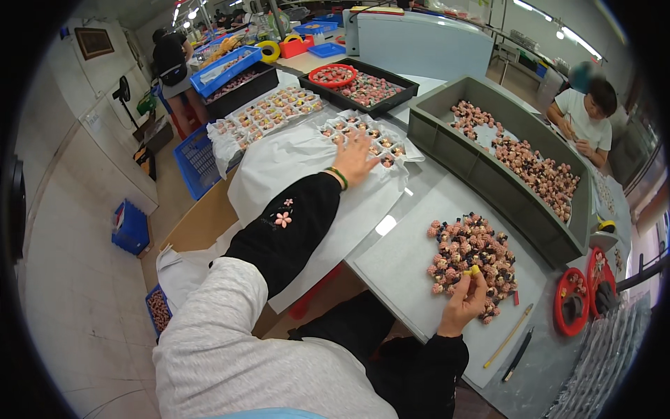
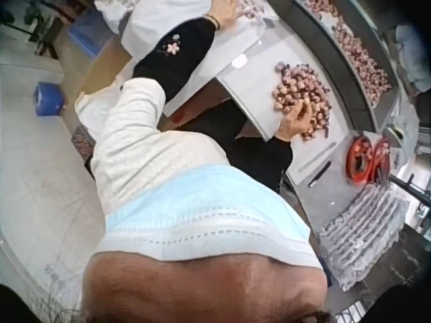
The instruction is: The person assembles small toy figures by attaching pieces to them by hand and places the assembled figures into compartments on a tray.
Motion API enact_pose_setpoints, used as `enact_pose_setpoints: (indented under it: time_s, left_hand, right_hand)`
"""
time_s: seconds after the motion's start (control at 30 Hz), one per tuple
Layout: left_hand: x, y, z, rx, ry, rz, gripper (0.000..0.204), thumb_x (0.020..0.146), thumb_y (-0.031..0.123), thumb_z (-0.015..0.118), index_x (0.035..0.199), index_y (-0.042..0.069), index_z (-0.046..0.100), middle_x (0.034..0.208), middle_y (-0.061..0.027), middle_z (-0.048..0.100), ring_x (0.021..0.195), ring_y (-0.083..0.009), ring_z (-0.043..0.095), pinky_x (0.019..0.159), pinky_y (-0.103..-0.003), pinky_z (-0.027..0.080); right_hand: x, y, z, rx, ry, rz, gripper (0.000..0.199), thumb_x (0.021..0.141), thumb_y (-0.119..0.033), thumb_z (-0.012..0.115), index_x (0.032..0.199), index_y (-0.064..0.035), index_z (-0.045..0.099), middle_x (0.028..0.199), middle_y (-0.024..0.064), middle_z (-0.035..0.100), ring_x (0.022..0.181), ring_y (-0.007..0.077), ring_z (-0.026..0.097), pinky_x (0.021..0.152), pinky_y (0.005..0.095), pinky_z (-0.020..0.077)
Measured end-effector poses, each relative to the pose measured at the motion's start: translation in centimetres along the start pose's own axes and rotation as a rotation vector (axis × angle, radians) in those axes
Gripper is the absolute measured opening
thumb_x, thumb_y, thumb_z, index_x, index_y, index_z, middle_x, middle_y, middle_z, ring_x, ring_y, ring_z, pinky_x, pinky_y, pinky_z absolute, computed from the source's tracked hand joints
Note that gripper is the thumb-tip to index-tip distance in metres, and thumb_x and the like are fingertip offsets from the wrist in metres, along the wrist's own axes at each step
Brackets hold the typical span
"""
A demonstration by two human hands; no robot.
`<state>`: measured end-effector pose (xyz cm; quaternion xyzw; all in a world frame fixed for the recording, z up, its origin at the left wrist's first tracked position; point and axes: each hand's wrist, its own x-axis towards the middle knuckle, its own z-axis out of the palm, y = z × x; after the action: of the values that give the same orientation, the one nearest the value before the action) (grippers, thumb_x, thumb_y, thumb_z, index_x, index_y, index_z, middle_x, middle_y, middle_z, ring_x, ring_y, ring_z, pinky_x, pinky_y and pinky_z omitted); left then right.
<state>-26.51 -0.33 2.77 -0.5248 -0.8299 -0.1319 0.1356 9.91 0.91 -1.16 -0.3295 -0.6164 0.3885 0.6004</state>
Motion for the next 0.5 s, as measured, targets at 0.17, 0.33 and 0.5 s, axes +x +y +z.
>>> enact_pose_setpoints:
  time_s: [0.17,0.33,0.5]
  left_hand:
    - [-6.2,8.5,-0.3,-0.510,-0.023,0.334,0.059,0.085,0.038,0.045,0.126,-0.003,0.032,0.131,-0.0270,0.029,0.123,-0.0410,0.025,0.101,-0.047,0.020]
    - [-13.7,14.8,-0.1,-0.585,-0.132,0.320,0.067,0.084,0.043,0.044,0.128,-0.006,0.027,0.128,-0.0326,0.027,0.120,-0.0447,0.027,0.099,-0.048,0.022]
    - [-15.4,16.1,2.6,-0.322,0.135,0.358,0.074,0.084,0.045,0.043,0.131,-0.008,0.020,0.124,-0.0312,0.036,0.114,-0.0415,0.038,0.096,-0.047,0.027]
  right_hand:
    - [0.2,-0.7,0.2,-0.096,-0.041,-0.026,0.022,0.085,-0.006,0.051,0.105,0.0042,0.052,0.085,0.0044,0.055,0.069,0.0071,0.050,0.057,0.0182,0.0402]
    - [-2.3,-4.6,0.2,-0.275,-0.099,-0.505,0.021,0.080,-0.001,0.054,0.101,0.0025,0.054,0.082,0.0064,0.056,0.065,0.0129,0.049,0.058,0.0226,0.0413]
    - [-10.0,-5.3,-3.8,-0.350,-0.427,-0.546,0.024,0.071,0.004,0.060,0.095,0.0025,0.056,0.089,0.0162,0.059,0.075,0.0273,0.059,0.066,0.0305,0.0485]
